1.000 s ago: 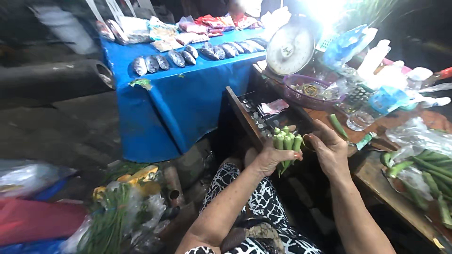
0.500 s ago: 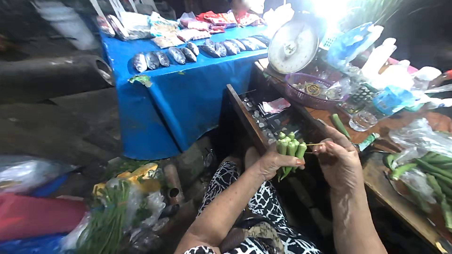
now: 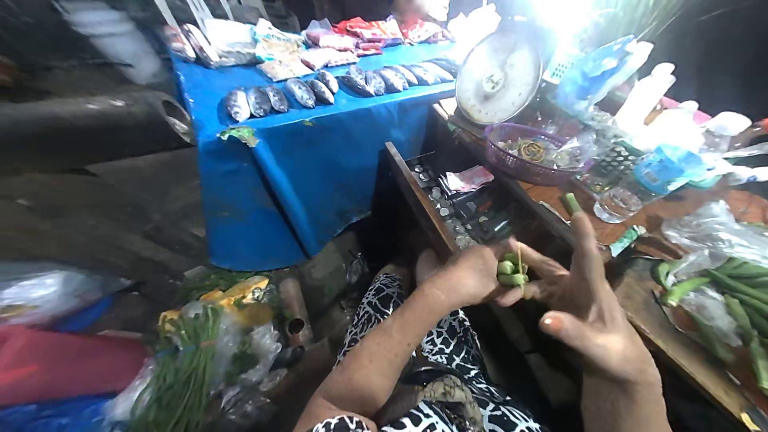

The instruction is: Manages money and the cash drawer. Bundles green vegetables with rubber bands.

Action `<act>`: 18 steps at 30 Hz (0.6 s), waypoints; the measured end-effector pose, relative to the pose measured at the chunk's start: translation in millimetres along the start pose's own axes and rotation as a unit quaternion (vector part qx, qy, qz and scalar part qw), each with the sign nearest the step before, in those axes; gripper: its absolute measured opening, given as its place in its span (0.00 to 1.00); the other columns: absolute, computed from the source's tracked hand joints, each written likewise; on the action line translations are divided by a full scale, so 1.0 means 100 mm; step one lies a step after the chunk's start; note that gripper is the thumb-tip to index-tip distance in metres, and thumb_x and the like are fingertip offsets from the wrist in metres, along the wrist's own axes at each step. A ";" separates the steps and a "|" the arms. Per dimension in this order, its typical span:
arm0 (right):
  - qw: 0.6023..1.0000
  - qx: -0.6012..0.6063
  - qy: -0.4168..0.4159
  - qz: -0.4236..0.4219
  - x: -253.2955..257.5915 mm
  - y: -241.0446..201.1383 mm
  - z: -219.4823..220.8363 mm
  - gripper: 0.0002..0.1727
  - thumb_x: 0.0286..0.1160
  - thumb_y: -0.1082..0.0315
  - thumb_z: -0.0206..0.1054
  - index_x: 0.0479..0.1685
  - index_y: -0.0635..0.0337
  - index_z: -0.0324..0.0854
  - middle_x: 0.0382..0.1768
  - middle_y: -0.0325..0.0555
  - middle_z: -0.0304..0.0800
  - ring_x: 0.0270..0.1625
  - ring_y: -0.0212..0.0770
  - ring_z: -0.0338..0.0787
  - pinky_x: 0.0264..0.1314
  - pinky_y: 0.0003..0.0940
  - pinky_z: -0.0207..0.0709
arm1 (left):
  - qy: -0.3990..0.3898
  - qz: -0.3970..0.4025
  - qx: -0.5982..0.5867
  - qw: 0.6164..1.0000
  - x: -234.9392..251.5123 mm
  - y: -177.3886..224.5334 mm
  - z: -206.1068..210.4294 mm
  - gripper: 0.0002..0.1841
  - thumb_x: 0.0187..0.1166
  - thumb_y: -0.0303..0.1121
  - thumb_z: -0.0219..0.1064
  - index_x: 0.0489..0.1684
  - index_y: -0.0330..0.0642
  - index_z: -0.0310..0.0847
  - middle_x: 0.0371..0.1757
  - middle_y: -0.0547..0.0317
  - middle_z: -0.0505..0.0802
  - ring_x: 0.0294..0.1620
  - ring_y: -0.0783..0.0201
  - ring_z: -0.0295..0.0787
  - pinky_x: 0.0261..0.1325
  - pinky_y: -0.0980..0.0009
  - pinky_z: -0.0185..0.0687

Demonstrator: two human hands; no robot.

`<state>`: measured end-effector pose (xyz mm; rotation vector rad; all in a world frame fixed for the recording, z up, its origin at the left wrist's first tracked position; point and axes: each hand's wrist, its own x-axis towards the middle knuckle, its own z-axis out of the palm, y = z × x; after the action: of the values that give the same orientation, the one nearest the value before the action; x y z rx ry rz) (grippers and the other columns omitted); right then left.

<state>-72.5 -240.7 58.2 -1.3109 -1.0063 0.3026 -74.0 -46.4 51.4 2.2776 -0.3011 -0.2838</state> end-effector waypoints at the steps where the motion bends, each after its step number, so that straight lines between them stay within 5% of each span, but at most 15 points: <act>1: 0.999 -0.040 -0.020 0.001 -0.03 -0.01 0.05 0.63 0.75 0.51 0.73 0.96 0.49 0.21 0.83 0.52 0.73 0.61 0.45 0.94 0.64 0.42 0.91 | 0.008 0.005 0.024 1.000 -0.01 -0.01 0.02 0.21 0.73 0.42 0.77 0.62 0.44 0.86 0.55 0.49 0.92 0.59 0.49 0.89 0.64 0.43 0.81; 5: 0.982 -0.171 -0.074 0.011 -0.13 0.06 0.15 0.51 0.81 0.53 0.69 0.93 0.69 0.41 0.68 0.49 0.89 0.64 0.36 0.92 0.71 0.35 0.87 | 0.018 -0.076 0.078 0.994 0.03 0.05 0.04 0.27 0.73 0.42 0.74 0.69 0.39 0.78 0.60 0.42 0.91 0.65 0.44 0.87 0.66 0.41 0.79; 8: 0.973 -0.223 0.003 0.056 -0.23 0.17 0.06 0.35 0.83 0.55 0.66 0.86 0.63 0.66 0.48 0.37 0.96 0.50 0.29 0.94 0.59 0.32 0.89 | 0.089 -0.068 -0.188 0.976 0.01 -0.09 0.01 0.29 0.62 0.28 0.81 0.66 0.34 0.79 0.56 0.48 0.91 0.58 0.61 0.89 0.65 0.62 0.84; 10: 0.979 -0.138 0.127 0.085 -0.27 0.32 -0.10 0.24 0.83 0.63 0.62 0.75 0.63 0.78 0.33 0.32 0.93 0.33 0.27 0.90 0.41 0.28 0.89 | 0.119 0.001 -0.425 0.897 0.00 -0.23 0.04 0.25 0.52 0.17 0.80 0.52 0.34 0.81 0.43 0.56 0.93 0.45 0.69 0.92 0.52 0.72 0.90; 12: 0.967 -0.004 0.232 0.102 -0.27 0.47 -0.30 0.18 0.86 0.63 0.57 0.66 0.59 0.82 0.22 0.28 0.88 0.22 0.26 0.85 0.30 0.24 0.84 | 0.089 0.094 -0.549 0.826 0.02 -0.35 0.10 0.22 0.51 0.17 0.78 0.48 0.37 0.82 0.40 0.58 0.94 0.41 0.68 0.92 0.49 0.70 0.91; 15: 0.940 0.158 0.296 0.069 -0.22 0.51 -0.34 0.17 0.89 0.58 0.54 0.60 0.54 0.85 0.15 0.26 0.82 0.18 0.24 0.82 0.37 0.25 0.87 | 0.045 0.188 -0.628 0.754 0.07 -0.41 0.24 0.22 0.54 0.26 0.84 0.48 0.41 0.82 0.37 0.59 0.94 0.38 0.67 0.92 0.46 0.70 0.89; 18: 0.903 0.318 0.287 -0.007 -0.10 0.40 -0.24 0.24 0.90 0.53 0.50 0.64 0.57 0.87 0.21 0.29 0.88 0.25 0.27 0.88 0.49 0.32 0.90 | 0.052 0.229 -0.663 0.711 0.10 -0.41 0.34 0.26 0.55 0.41 0.89 0.48 0.43 0.82 0.36 0.59 0.94 0.38 0.65 0.93 0.48 0.69 0.90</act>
<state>-46.4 -252.1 19.5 -0.7161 -0.3554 0.1874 -69.5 -46.5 -2.5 0.7271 -0.4025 -0.0421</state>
